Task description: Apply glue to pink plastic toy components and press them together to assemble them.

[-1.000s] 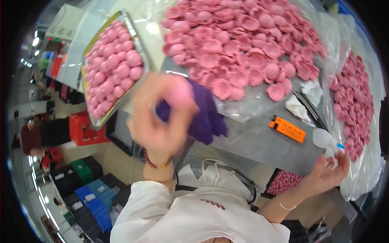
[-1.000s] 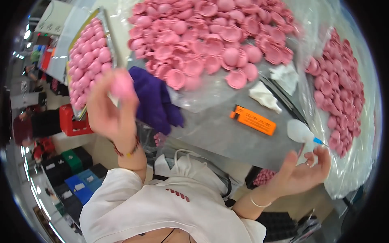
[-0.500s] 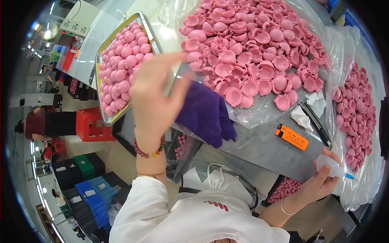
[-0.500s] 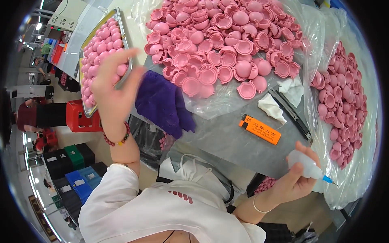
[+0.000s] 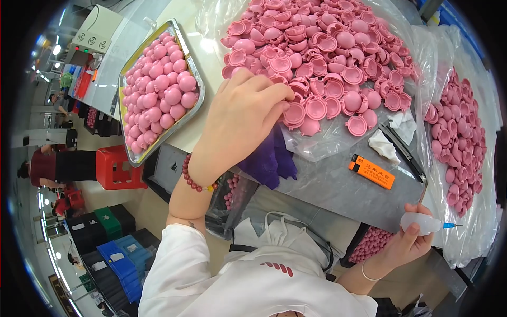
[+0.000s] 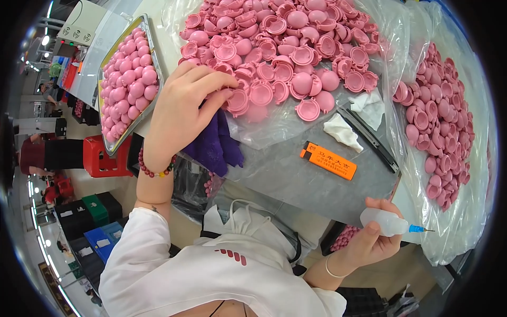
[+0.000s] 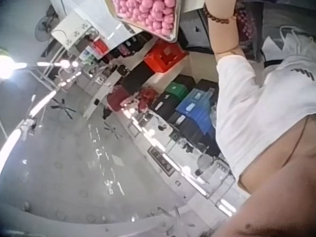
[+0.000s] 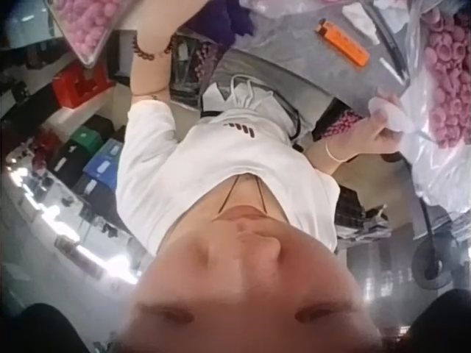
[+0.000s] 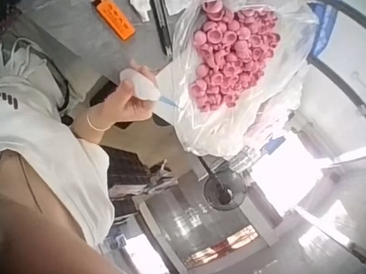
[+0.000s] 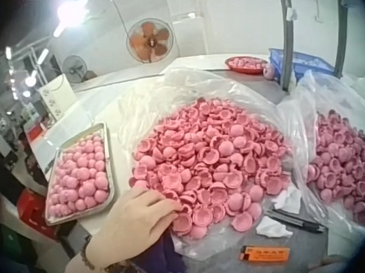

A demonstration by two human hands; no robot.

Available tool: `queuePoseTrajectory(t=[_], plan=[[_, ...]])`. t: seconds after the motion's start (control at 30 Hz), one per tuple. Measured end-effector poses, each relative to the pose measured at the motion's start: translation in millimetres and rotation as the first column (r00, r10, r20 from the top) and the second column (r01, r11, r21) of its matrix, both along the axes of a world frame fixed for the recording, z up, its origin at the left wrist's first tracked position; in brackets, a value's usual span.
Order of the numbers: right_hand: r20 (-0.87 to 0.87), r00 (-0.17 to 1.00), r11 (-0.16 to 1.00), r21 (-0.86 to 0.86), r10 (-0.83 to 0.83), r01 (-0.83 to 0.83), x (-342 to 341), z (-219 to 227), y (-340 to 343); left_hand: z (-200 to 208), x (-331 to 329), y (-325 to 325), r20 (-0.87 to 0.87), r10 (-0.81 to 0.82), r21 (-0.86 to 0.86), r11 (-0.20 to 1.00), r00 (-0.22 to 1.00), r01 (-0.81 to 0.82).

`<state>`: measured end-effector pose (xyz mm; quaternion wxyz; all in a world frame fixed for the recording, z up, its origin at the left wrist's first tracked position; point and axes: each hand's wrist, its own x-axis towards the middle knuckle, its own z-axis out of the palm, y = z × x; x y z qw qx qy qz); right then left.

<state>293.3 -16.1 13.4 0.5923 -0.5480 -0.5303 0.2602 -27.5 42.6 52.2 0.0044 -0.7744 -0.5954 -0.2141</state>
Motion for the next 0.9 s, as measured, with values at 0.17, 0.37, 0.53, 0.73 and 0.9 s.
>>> queuePoseTrajectory(t=[0.17,0.37,0.53,0.73,0.9], plan=[[-0.008,1.0,1.0,0.024,-0.016,0.017,3.2,-1.0,-1.9,2.6,6.8,0.5,0.116,0.013,0.103,0.994,0.993,-0.025],[0.013,1.0,0.999,0.036,0.005,-0.005,1.1,-0.3,-3.9,8.0,7.3,-4.9,-0.001,-0.112,-0.026,0.993,0.994,0.112],[-0.079,0.997,0.984,0.175,-0.014,0.028,-8.8,-2.1,-6.3,18.8,18.3,-12.3,0.259,-0.069,0.027,0.998,0.963,0.064],[-0.234,0.566,0.606,0.426,0.791,-0.672,-41.3,11.4,1.6,16.0,69.4,-59.6,0.961,-0.017,-0.177,0.734,0.278,0.656],[-0.31,0.816,0.871,0.111,0.487,-0.478,-67.9,18.9,-14.8,-2.5,83.5,-68.0,0.955,0.289,-0.136,0.644,-0.074,0.753]])
